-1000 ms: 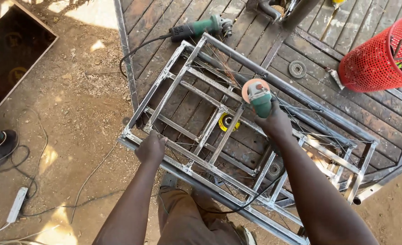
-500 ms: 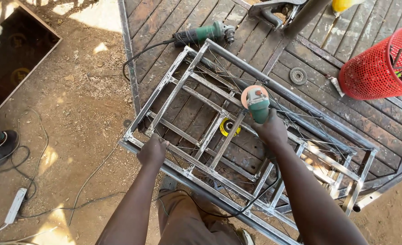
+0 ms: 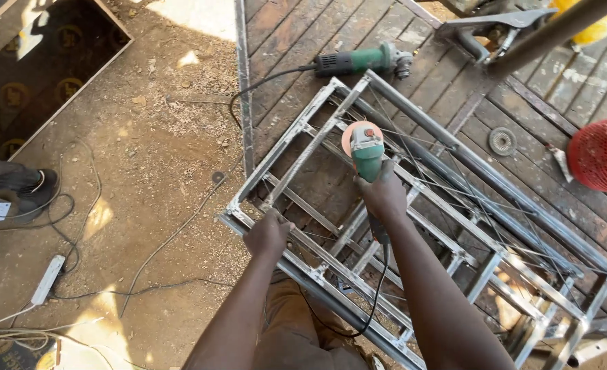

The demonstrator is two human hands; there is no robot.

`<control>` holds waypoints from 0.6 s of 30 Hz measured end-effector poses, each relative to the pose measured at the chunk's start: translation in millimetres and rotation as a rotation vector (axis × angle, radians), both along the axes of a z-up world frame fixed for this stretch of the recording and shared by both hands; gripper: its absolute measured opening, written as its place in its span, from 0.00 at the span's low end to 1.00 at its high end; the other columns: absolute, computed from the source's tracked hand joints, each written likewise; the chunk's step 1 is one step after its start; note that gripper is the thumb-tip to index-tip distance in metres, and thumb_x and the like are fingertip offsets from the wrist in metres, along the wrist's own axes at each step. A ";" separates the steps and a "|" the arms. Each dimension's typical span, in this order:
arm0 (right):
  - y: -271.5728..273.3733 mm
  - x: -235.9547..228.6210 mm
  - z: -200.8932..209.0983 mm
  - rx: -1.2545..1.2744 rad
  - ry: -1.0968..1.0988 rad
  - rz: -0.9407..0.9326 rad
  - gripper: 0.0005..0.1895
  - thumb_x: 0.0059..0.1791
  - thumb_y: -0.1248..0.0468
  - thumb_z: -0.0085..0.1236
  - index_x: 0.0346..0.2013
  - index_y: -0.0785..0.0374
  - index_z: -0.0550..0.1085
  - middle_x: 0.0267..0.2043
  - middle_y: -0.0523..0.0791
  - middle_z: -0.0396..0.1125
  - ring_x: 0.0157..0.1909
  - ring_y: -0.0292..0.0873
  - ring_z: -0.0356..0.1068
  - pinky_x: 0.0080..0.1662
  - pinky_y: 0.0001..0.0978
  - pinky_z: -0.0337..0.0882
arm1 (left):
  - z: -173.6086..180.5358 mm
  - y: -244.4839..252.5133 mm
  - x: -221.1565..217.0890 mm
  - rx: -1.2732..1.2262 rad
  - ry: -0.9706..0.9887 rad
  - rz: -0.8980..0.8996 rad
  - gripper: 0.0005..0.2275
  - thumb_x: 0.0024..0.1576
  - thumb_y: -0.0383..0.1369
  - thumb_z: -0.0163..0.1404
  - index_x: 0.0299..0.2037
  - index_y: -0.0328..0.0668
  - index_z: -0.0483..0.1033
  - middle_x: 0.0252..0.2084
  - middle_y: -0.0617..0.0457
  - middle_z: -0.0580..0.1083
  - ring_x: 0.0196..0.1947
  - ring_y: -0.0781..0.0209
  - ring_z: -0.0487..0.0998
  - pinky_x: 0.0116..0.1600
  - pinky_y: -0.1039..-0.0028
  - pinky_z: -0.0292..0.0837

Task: Using a handheld angle grinder to smooth out weld joints on a metal frame structure.

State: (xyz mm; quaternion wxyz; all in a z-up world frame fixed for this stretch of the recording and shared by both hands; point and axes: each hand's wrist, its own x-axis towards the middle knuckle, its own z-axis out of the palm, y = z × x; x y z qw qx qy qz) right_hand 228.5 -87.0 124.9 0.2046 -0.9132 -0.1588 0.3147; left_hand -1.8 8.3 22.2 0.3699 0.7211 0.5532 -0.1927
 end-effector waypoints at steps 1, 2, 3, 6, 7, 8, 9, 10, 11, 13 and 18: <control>12.7 -2.3 1.3 0.024 -0.002 0.016 0.31 0.48 0.49 0.59 0.56 0.64 0.62 0.53 0.63 0.69 0.58 0.71 0.69 0.59 0.63 0.68 | 2.9 1.0 0.3 -0.013 0.002 -0.016 0.09 0.62 0.43 0.51 0.46 0.54 0.77 0.40 0.52 0.82 0.54 0.47 0.81 0.58 0.55 0.69; 20.9 -0.2 -2.2 0.018 0.002 0.020 0.31 0.48 0.49 0.59 0.56 0.64 0.62 0.53 0.63 0.69 0.58 0.71 0.69 0.59 0.63 0.68 | 1.5 0.8 0.2 -0.019 0.006 -0.012 0.09 0.62 0.43 0.51 0.46 0.54 0.77 0.40 0.52 0.82 0.54 0.47 0.81 0.58 0.55 0.69; 29.3 2.0 -5.9 0.017 -0.023 0.032 0.32 0.47 0.50 0.60 0.56 0.64 0.61 0.53 0.64 0.69 0.58 0.71 0.68 0.60 0.64 0.67 | 0.1 1.0 0.2 -0.019 0.015 -0.035 0.09 0.62 0.43 0.51 0.46 0.53 0.77 0.41 0.51 0.82 0.55 0.47 0.81 0.58 0.54 0.68; 53.8 28.7 -39.2 -0.017 -0.115 0.047 0.33 0.47 0.47 0.61 0.57 0.61 0.60 0.50 0.63 0.70 0.55 0.71 0.70 0.58 0.66 0.69 | 6.9 9.5 1.9 -0.034 0.018 -0.066 0.09 0.62 0.43 0.51 0.46 0.53 0.77 0.41 0.49 0.82 0.54 0.47 0.81 0.58 0.55 0.67; 60.0 40.8 -53.5 -0.054 -0.178 0.049 0.34 0.46 0.43 0.62 0.57 0.57 0.60 0.46 0.62 0.71 0.52 0.70 0.72 0.55 0.67 0.71 | 11.7 11.5 2.4 -0.051 0.015 -0.075 0.08 0.62 0.42 0.52 0.45 0.53 0.78 0.40 0.50 0.82 0.53 0.47 0.81 0.57 0.57 0.68; 69.5 46.7 -47.2 -0.057 -0.178 0.049 0.34 0.46 0.43 0.62 0.57 0.57 0.60 0.46 0.62 0.71 0.52 0.70 0.72 0.55 0.67 0.71 | 15.6 14.8 4.4 -0.054 0.014 -0.075 0.08 0.62 0.42 0.52 0.45 0.53 0.78 0.40 0.50 0.82 0.53 0.47 0.81 0.57 0.57 0.68; 78.4 52.7 -41.1 -0.044 -0.203 0.027 0.32 0.47 0.48 0.62 0.57 0.59 0.61 0.49 0.63 0.70 0.55 0.70 0.70 0.56 0.66 0.69 | 19.4 17.5 6.6 -0.044 0.039 -0.134 0.09 0.62 0.43 0.52 0.46 0.52 0.77 0.40 0.49 0.81 0.53 0.47 0.81 0.58 0.56 0.68; 86.4 58.4 -34.6 -0.033 -0.226 0.005 0.30 0.49 0.52 0.61 0.58 0.61 0.61 0.52 0.64 0.70 0.57 0.71 0.69 0.57 0.66 0.68 | 24.2 19.2 8.2 -0.037 0.066 -0.193 0.10 0.62 0.44 0.52 0.47 0.51 0.76 0.41 0.48 0.81 0.53 0.46 0.81 0.58 0.56 0.68; 91.5 68.3 -36.2 -0.037 -0.223 0.006 0.30 0.49 0.52 0.61 0.58 0.61 0.61 0.52 0.64 0.70 0.57 0.71 0.69 0.57 0.66 0.68 | 34.8 26.1 11.8 -0.041 0.068 -0.192 0.10 0.62 0.44 0.52 0.47 0.51 0.76 0.41 0.48 0.81 0.53 0.46 0.81 0.58 0.56 0.68; 93.5 86.0 -38.6 -0.027 -0.291 0.015 0.30 0.48 0.50 0.63 0.56 0.61 0.60 0.49 0.61 0.70 0.54 0.70 0.70 0.55 0.66 0.68 | 55.5 35.1 17.4 0.148 0.013 -0.304 0.16 0.59 0.42 0.57 0.52 0.44 0.74 0.39 0.44 0.80 0.47 0.47 0.82 0.54 0.59 0.70; 80.0 64.4 -4.5 -0.092 -0.219 0.214 0.33 0.45 0.53 0.66 0.57 0.65 0.62 0.50 0.67 0.69 0.56 0.74 0.68 0.56 0.70 0.67 | 32.3 53.4 20.7 0.337 -0.031 -0.255 0.18 0.58 0.40 0.58 0.53 0.40 0.72 0.49 0.44 0.75 0.53 0.45 0.76 0.53 0.54 0.74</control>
